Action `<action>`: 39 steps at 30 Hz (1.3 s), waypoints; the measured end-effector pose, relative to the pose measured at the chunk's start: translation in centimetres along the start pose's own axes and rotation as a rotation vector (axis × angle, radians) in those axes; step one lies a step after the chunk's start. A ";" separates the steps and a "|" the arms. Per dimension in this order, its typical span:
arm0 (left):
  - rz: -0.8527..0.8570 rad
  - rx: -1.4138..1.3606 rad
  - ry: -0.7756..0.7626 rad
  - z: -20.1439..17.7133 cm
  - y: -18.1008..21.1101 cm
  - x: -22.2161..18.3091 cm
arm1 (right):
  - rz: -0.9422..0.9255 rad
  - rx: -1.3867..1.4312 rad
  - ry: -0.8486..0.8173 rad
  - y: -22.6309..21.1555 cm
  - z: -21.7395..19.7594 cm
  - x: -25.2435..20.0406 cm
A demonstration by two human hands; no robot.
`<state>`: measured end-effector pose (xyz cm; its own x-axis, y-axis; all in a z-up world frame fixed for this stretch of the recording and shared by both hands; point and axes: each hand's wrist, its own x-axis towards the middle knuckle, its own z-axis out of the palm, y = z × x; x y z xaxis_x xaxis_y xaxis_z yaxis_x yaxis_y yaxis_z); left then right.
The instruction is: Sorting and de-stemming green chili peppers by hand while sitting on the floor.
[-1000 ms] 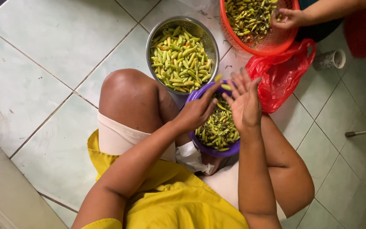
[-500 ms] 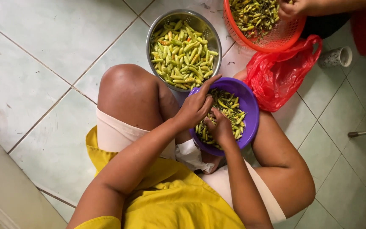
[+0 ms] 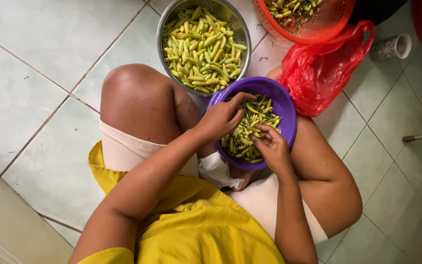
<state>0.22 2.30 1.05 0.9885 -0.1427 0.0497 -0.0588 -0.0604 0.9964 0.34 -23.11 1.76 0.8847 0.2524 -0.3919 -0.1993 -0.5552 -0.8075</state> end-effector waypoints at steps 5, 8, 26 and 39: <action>-0.048 0.058 -0.068 -0.5 1.0 0.0 | 0.011 -0.059 0.040 -1.3 -0.1 -1.3; -0.071 0.095 -0.079 -0.3 0.4 0.0 | 0.040 -0.180 0.012 -2.1 -0.1 -1.8; -0.057 0.058 -0.181 0.4 -1.4 0.5 | -0.282 0.164 0.268 -6.7 2.5 1.4; -0.068 -0.013 -0.288 0.6 -1.4 0.4 | 0.180 1.096 -0.179 -0.4 0.3 3.1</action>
<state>0.65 1.74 -0.40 0.9097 -0.4136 -0.0364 0.0095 -0.0670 0.9977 3.05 -21.90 0.75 0.7503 0.3976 -0.5281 -0.6585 0.3790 -0.6502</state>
